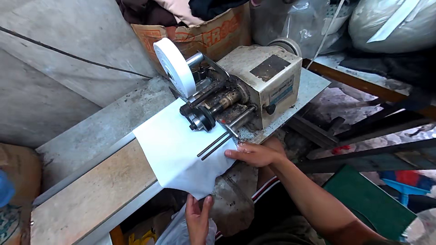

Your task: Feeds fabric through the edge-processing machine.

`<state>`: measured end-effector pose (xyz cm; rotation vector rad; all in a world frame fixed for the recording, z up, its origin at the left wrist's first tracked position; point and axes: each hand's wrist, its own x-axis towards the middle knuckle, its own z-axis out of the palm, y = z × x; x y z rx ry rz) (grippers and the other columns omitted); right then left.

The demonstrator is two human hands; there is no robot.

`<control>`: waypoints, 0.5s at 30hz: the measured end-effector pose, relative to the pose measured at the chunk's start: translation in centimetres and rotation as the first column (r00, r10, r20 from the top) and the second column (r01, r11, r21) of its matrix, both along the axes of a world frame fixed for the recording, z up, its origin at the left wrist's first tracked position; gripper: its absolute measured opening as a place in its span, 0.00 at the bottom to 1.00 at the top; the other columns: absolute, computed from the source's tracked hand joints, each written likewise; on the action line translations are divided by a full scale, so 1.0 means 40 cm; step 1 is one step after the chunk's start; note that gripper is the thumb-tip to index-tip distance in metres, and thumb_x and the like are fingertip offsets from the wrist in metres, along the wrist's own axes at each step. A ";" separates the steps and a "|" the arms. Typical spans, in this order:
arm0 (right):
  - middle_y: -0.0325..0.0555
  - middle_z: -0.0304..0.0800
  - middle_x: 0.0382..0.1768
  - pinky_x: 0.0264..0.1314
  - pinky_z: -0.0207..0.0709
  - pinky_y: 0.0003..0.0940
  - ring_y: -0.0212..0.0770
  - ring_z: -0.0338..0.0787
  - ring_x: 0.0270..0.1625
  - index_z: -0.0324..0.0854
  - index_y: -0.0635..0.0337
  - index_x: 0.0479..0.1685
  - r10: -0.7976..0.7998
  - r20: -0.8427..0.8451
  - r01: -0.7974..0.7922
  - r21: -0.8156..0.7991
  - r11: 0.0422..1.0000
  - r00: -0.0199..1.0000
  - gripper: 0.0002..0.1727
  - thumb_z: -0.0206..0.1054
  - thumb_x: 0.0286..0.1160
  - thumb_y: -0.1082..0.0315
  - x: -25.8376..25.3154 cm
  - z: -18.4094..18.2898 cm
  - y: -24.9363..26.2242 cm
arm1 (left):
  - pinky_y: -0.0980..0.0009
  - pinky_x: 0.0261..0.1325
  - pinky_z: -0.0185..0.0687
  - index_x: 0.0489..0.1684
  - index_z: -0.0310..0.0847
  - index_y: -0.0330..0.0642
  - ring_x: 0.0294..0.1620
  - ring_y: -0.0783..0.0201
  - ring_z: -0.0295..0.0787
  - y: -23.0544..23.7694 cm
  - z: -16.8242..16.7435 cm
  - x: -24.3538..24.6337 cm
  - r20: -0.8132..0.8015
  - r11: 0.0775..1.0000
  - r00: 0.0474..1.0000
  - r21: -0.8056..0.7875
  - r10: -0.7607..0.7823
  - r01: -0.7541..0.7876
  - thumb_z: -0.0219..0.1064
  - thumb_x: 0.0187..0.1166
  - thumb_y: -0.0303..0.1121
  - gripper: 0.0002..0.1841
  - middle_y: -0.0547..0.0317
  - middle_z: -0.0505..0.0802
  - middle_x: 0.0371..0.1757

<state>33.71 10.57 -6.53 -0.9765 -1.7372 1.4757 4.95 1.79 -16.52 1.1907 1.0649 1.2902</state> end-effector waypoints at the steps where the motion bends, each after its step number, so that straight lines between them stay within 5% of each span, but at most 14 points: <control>1: 0.31 0.92 0.44 0.61 0.81 0.23 0.17 0.87 0.51 0.85 0.60 0.51 0.003 -0.003 -0.003 0.002 1.000 1.000 0.22 0.49 0.95 0.54 0.000 0.000 0.001 | 0.68 0.64 0.89 0.67 0.74 0.34 0.57 0.67 0.93 0.000 0.000 0.000 0.000 1.000 1.000 -0.005 0.006 -0.006 0.76 0.73 0.31 0.25 0.59 0.95 0.55; 15: 0.33 0.91 0.43 0.61 0.80 0.23 0.18 0.87 0.50 0.85 0.60 0.52 -0.009 0.033 0.010 -0.015 1.000 0.999 0.23 0.49 0.94 0.53 0.000 0.008 -0.002 | 0.68 0.65 0.88 0.62 0.77 0.32 0.56 0.66 0.93 -0.004 -0.003 0.003 -0.007 0.994 0.994 -0.008 0.108 -0.108 0.74 0.72 0.27 0.21 0.57 0.95 0.51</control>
